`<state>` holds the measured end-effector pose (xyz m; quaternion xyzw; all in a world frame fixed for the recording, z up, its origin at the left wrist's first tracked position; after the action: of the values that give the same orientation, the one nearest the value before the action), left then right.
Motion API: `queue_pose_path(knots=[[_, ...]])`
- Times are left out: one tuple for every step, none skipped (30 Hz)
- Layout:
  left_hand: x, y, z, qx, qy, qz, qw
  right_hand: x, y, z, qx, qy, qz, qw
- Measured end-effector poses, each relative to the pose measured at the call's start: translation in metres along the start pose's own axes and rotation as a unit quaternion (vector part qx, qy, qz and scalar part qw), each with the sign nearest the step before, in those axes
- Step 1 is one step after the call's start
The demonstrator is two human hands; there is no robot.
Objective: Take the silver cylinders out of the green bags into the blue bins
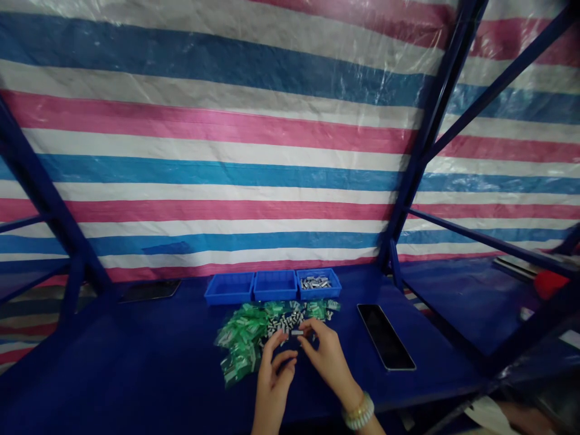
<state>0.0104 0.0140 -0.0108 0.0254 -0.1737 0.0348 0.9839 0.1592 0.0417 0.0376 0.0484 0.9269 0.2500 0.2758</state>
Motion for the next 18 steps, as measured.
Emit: queue_pose_path(knots=[[0.005,0.0,0.0,-0.01,0.0,-0.013,1.0,-0.003,-0.002,-0.008,-0.005,-0.003,0.006,1.0],[0.01,-0.001,-0.001,-0.021,-0.001,-0.026,0.999,-0.006,-0.004,-0.016,-0.011,-0.009,0.01,1.0],[0.014,-0.002,-0.003,-0.033,-0.006,-0.037,0.999,-0.008,-0.005,-0.024,-0.019,-0.016,0.011,1.0],[0.017,-0.003,-0.005,-0.044,-0.017,-0.044,0.998,-0.009,-0.006,-0.031,-0.027,-0.021,0.009,0.999],[0.019,-0.004,-0.007,-0.057,-0.034,-0.047,0.997,-0.01,-0.007,-0.037,-0.034,-0.026,0.005,0.999],[0.02,-0.006,-0.01,-0.071,-0.055,-0.046,0.995,-0.01,-0.008,-0.041,-0.04,-0.029,0.0,0.999],[0.02,-0.008,-0.012,-0.085,-0.076,-0.042,0.993,-0.01,-0.009,-0.044,-0.044,-0.029,-0.006,0.999],[0.019,-0.009,-0.014,-0.096,-0.092,-0.037,0.99,-0.009,-0.01,-0.045,-0.044,-0.023,-0.013,0.999],[0.017,-0.011,-0.014,-0.103,-0.101,-0.031,0.989,-0.009,-0.011,-0.044,-0.037,-0.011,-0.017,0.999],[0.014,-0.012,-0.012,-0.103,-0.1,-0.022,0.989,-0.009,-0.011,-0.04,-0.024,0.008,-0.018,1.0],[0.01,-0.012,-0.009,-0.095,-0.09,-0.011,0.991,-0.009,-0.011,-0.034,-0.004,0.035,-0.017,0.999],[0.006,-0.012,-0.003,-0.079,-0.075,0.001,0.994,-0.008,-0.011,-0.026,0.021,0.071,-0.016,0.997],[0.003,-0.012,0.003,-0.059,-0.057,0.011,0.997,-0.007,-0.011,-0.017,0.047,0.116,-0.015,0.992],[0.001,-0.012,0.009,-0.038,-0.037,0.015,0.998,-0.003,-0.012,-0.009,0.072,0.167,-0.018,0.983],[0.001,-0.012,0.015,-0.019,-0.019,0.013,1.0,0.001,-0.013,-0.002,0.094,0.222,-0.025,0.97],[0.003,-0.012,0.02,-0.002,-0.002,0.001,1.0,0.007,-0.015,0.004,0.111,0.275,-0.034,0.954],[0.007,-0.012,0.024,0.01,0.013,-0.015,1.0,0.013,-0.018,0.009,0.124,0.322,-0.042,0.938],[0.011,-0.011,0.026,0.018,0.027,-0.032,0.999,0.019,-0.02,0.013,0.134,0.357,-0.047,0.923]])
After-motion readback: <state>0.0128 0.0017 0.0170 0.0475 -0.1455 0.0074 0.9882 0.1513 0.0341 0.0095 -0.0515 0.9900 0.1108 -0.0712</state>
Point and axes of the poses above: each hand's wrist, its own y-axis towards the middle knuckle, its own x-axis out of the palm, z = x × y, the point moved 10 cm from there along y, towards the middle knuckle, and after that the axes turned 5 degrees about -y, right-handed, at the moved point
